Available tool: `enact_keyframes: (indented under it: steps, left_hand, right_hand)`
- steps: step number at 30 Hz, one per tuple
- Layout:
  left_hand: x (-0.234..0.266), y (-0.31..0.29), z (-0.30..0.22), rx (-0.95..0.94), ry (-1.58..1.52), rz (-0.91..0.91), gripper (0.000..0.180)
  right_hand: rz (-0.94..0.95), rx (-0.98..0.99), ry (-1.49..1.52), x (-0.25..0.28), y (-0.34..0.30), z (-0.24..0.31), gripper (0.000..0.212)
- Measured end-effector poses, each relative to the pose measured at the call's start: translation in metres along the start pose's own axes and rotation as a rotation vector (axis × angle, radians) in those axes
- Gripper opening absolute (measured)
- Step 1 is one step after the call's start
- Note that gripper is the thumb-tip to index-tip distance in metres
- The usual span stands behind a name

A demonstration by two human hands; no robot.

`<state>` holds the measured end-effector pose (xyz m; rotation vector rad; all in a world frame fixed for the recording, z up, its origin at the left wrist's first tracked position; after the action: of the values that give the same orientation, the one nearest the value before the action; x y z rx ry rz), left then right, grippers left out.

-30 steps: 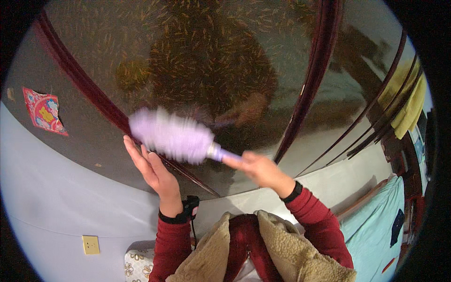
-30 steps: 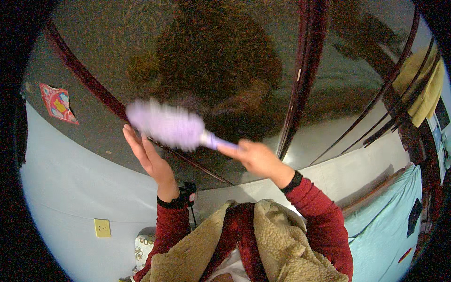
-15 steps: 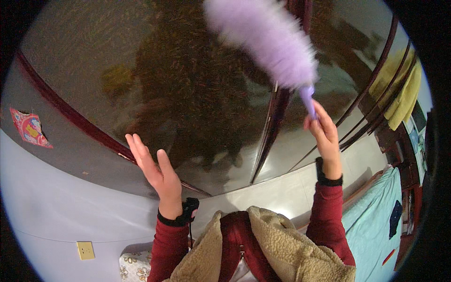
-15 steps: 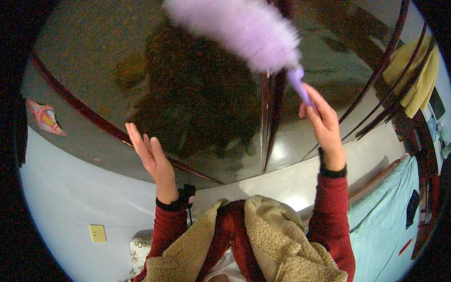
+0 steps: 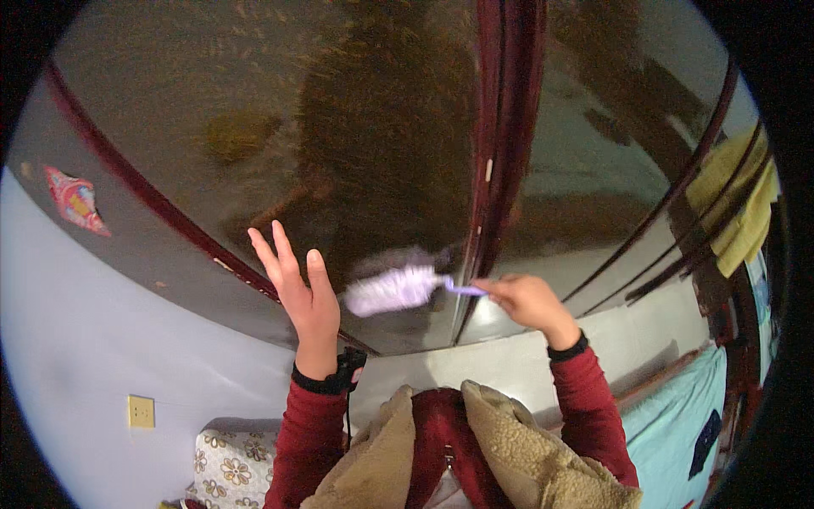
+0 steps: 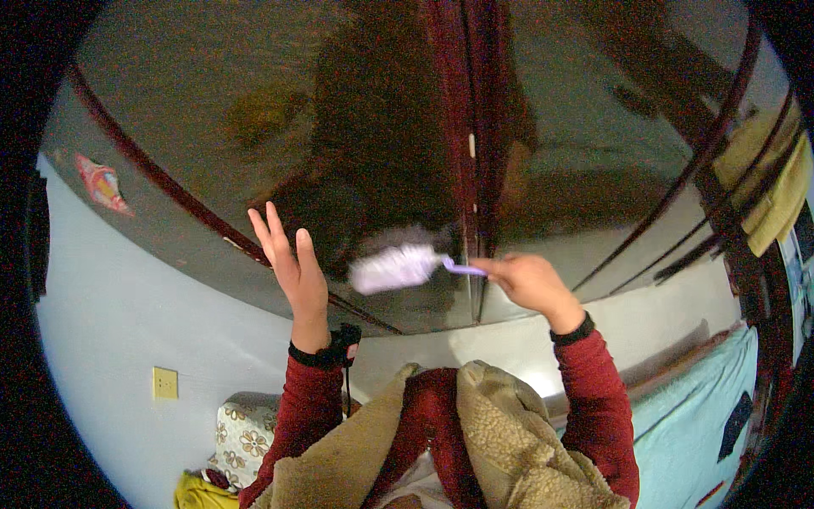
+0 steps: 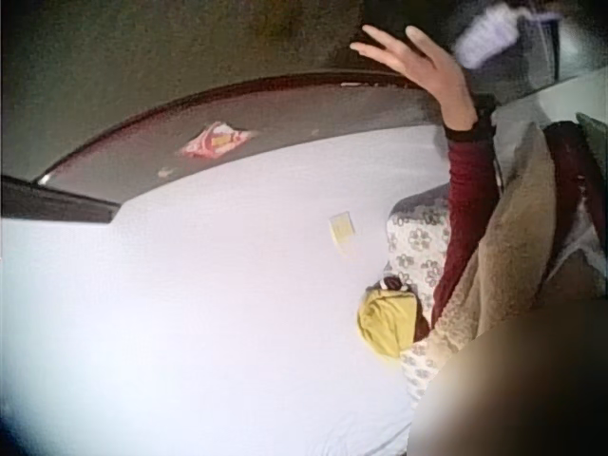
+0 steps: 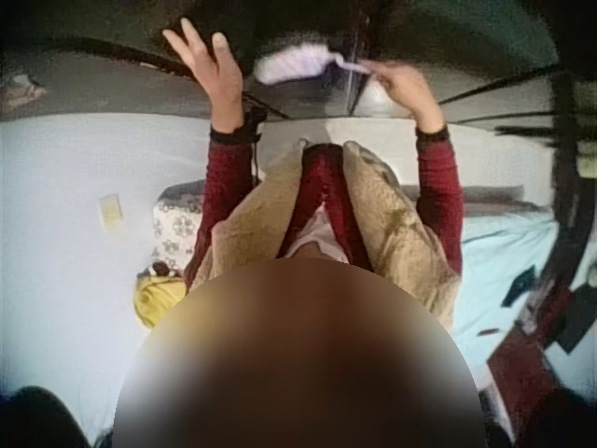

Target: The person uses a purple duster to wipe the surface of a dark wooden wardrobe and the adjacent wall in a bedroom. They repeatedly sweep the duster across the wardrobe doors and side panels, occasionally moving to the nearby wall and back.

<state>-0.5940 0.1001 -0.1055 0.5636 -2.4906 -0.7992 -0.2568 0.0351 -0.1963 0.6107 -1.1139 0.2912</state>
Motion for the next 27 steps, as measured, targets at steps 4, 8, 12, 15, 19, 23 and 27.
enact_keyframes:
  steps: [4,8,12,15,19,23,27]
  left_hand:
    - [0.011,0.029,-0.022,0.004,0.050,-0.127,0.053]
    - [0.024,0.061,-0.047,-0.096,0.011,-0.207,0.055]
    - [0.042,0.092,-0.051,-0.126,-0.043,-0.309,0.059]
    - [0.062,0.110,-0.042,-0.097,-0.031,-0.377,0.058]
    - [0.076,0.126,-0.035,-0.114,-0.012,-0.390,0.053]
    - [0.075,0.136,-0.039,-0.173,0.051,-0.274,0.058]
    - [0.079,0.136,-0.040,-0.199,0.122,-0.261,0.061]
  right_hand:
    - [-0.655,0.175,0.130,0.103,0.054,0.035,0.059]
    - [-0.932,-0.012,0.480,0.126,0.102,0.084,0.056]
    - [-0.579,0.479,0.105,0.111,0.152,0.140,0.059]
    - [-0.364,0.516,0.262,0.127,0.171,0.158,0.062]
    - [-0.889,0.451,-0.021,0.217,0.200,0.159,0.054]
    - [-1.283,0.292,0.060,0.282,0.246,0.176,0.061]
    - [-1.009,0.771,-0.070,0.257,0.305,0.229,0.059]
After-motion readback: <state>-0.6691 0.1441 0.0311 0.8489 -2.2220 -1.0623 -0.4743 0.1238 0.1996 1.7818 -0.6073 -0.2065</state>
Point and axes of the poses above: each hand's wrist, its own y-axis towards the middle knuckle, its own x-axis out of the back of the hand, z = x × y, the point moved 2 cm from there along y, towards the middle knuckle, and after that the axes turned 13 degrees about x, right-handed, at the moved point
